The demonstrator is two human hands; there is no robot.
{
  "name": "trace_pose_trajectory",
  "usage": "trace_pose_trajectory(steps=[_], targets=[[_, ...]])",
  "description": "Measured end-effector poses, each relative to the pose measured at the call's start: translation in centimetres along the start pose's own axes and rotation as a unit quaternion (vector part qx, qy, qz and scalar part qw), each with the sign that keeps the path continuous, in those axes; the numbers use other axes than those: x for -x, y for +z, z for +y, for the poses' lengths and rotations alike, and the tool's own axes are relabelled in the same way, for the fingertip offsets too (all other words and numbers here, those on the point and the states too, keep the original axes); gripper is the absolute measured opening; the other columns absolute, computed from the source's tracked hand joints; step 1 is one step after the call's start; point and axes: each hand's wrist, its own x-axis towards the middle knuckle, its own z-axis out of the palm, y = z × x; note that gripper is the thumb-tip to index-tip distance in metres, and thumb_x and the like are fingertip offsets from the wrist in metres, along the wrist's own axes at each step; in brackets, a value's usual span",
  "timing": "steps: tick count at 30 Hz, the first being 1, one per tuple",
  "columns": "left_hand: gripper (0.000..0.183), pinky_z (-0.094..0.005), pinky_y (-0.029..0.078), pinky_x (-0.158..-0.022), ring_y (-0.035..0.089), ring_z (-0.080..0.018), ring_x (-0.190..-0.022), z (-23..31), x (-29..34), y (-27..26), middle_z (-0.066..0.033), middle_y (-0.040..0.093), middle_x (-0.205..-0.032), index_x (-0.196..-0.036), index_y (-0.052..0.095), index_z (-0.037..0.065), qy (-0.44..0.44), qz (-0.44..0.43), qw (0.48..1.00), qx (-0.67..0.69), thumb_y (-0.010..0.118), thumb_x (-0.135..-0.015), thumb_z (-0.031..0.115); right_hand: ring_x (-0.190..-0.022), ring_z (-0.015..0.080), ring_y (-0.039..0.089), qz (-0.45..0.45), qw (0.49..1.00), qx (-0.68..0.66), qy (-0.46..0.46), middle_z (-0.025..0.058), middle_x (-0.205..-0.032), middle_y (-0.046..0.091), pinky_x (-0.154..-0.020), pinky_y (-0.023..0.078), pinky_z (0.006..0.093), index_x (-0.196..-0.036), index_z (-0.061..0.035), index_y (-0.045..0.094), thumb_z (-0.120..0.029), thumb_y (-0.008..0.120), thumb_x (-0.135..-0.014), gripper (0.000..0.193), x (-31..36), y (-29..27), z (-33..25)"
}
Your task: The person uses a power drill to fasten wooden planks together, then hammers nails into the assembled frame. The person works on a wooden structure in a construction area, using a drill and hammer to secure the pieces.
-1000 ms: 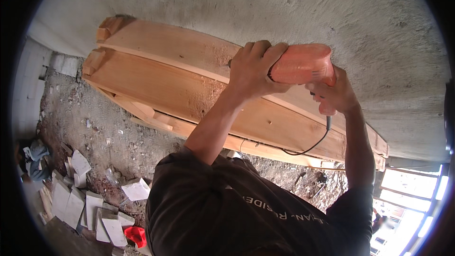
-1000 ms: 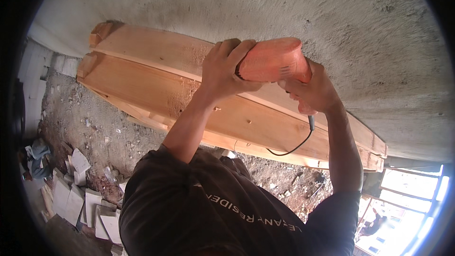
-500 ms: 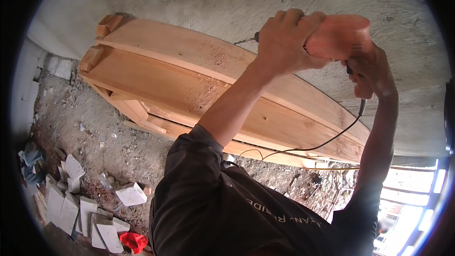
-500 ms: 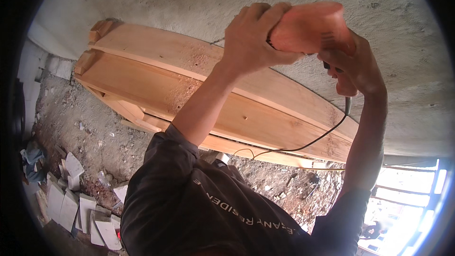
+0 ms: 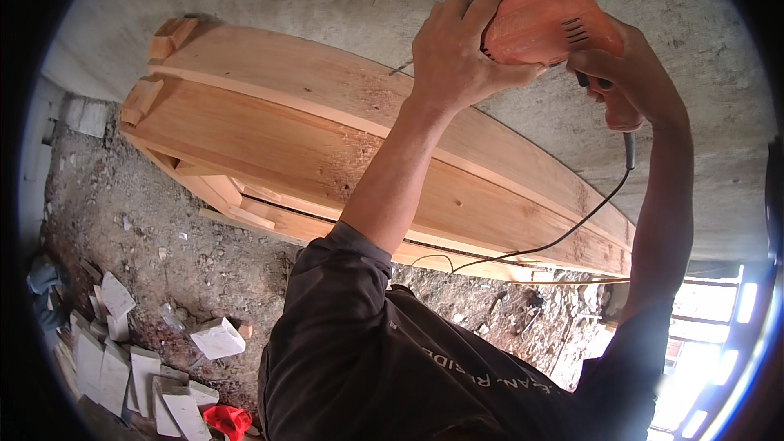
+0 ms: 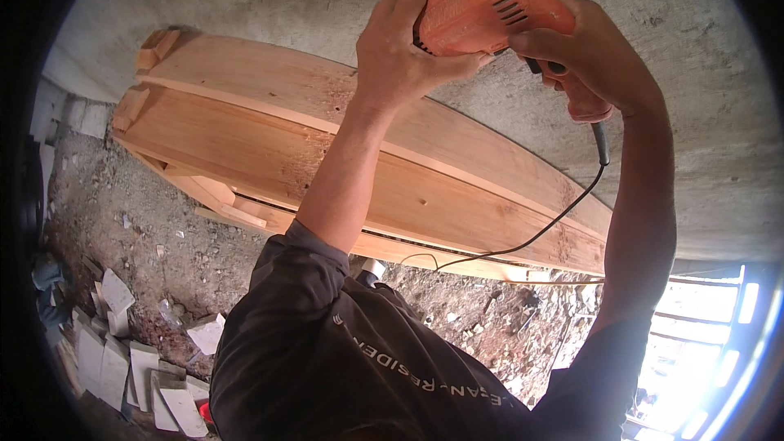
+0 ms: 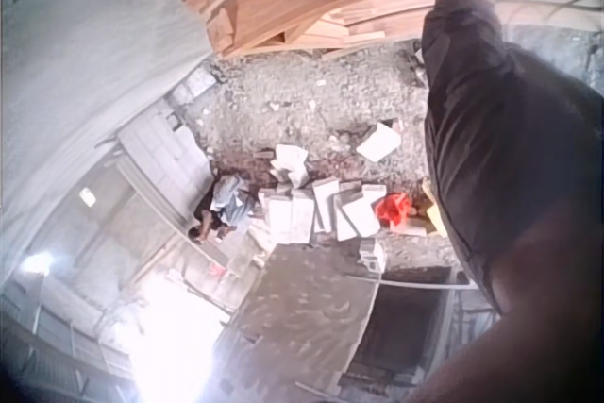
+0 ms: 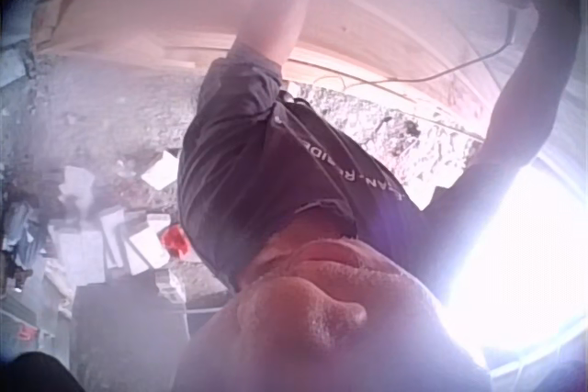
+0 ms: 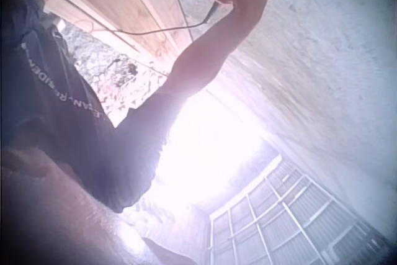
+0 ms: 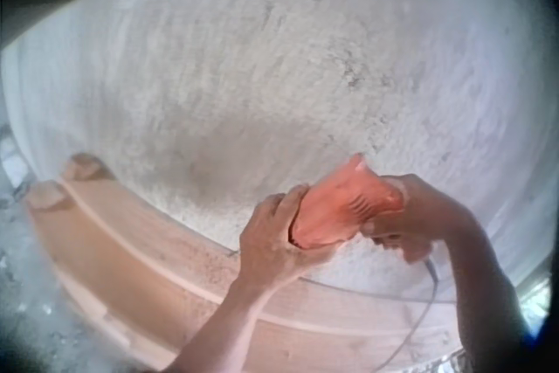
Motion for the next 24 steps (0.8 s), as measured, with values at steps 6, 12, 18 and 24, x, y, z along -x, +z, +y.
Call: trace_pose_trajectory(steps=[6,12,18,24], targets=[[0.074,-0.032,0.052,-0.057,0.059,-0.02,-0.075,-1.2,0.6,0.1,-0.0052,0.057,-0.088,-0.111,0.057,0.012,-0.001,0.018,1.0,-0.009,0.086,-0.05,0.04,-0.049,0.0099,0.049,-0.019,1.0,0.006,0.016,0.0001,-0.057,0.051,-0.048,0.043,0.0262,-0.083,-0.0048,0.06,-0.025,0.065,-0.071,0.024,-1.3,0.5,-0.1],[0.074,-0.0342,0.049,-0.051,0.056,-0.0217,-0.07,-1.8,1.1,0.5,-0.0071,0.052,-0.083,-0.11,0.055,0.016,-0.027,0.018,0.999,-0.019,0.085,-0.047,0.043,-0.05,0.0103,0.049,-0.062,0.994,0.085,0.042,0.0012,-0.058,0.052,-0.049,0.043,0.0279,-0.084,-0.0045,0.06,-0.024,0.065,-0.071,0.024,-2.6,0.3,-0.2],[0.072,-0.0339,0.052,-0.062,0.058,-0.0224,-0.076,-1.4,1.4,-0.1,-0.0062,0.058,-0.088,-0.109,0.057,0.012,-0.052,0.021,0.998,-0.024,0.088,-0.049,0.035,-0.049,0.0097,0.049,-0.058,0.995,0.059,0.063,0.0012,-0.06,0.054,-0.048,0.044,0.0275,-0.083,-0.0038,0.06,-0.02,0.066,-0.071,0.021,-2.9,0.6,0.0],[0.074,-0.0351,0.052,-0.063,0.058,-0.0236,-0.079,-1.2,1.7,-0.1,-0.0069,0.058,-0.089,-0.111,0.056,0.013,-0.055,-0.028,0.997,-0.04,0.087,-0.048,0.037,-0.05,0.0081,0.051,-0.076,0.996,0.004,0.038,0.0,-0.06,0.054,-0.046,0.044,0.0247,-0.083,-0.0039,0.06,-0.019,0.067,-0.073,0.019,-2.3,0.9,1.2]])
